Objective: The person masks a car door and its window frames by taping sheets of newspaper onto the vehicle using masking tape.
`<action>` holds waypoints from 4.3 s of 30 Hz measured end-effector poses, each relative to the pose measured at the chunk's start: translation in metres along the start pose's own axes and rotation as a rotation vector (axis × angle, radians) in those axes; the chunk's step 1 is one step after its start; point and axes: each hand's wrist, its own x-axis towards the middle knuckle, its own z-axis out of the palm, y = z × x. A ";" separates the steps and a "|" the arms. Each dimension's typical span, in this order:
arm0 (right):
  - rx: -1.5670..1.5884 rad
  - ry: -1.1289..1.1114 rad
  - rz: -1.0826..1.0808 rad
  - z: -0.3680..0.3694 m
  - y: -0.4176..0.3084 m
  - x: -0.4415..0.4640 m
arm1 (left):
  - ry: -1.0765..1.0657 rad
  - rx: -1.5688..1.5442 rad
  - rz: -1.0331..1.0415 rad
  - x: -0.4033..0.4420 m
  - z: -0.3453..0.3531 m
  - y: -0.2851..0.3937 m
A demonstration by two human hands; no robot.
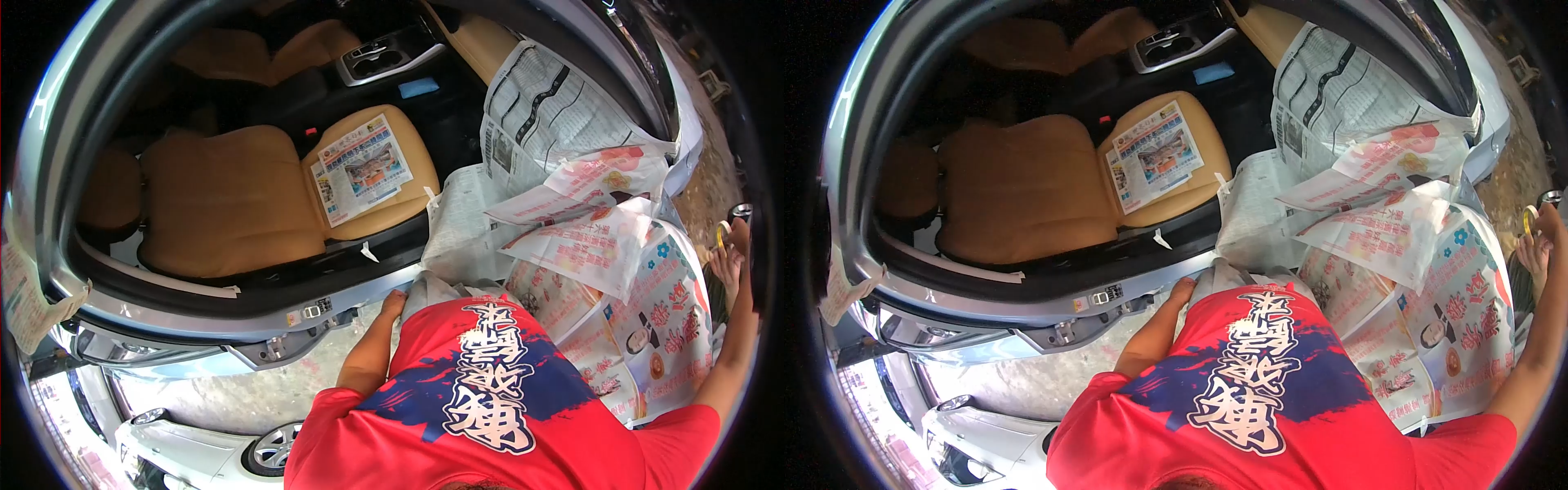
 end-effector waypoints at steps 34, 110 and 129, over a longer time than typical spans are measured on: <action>-0.110 0.466 -0.444 0.024 -0.303 -0.166 | -0.218 -0.209 -0.144 0.102 -0.146 0.025; 0.966 -0.380 -0.458 0.406 -0.195 -0.625 | -1.063 -0.100 0.552 -0.376 -0.049 0.054; 0.425 -0.536 0.112 0.703 0.044 -0.981 | -1.894 -0.983 1.137 -0.671 -0.311 0.057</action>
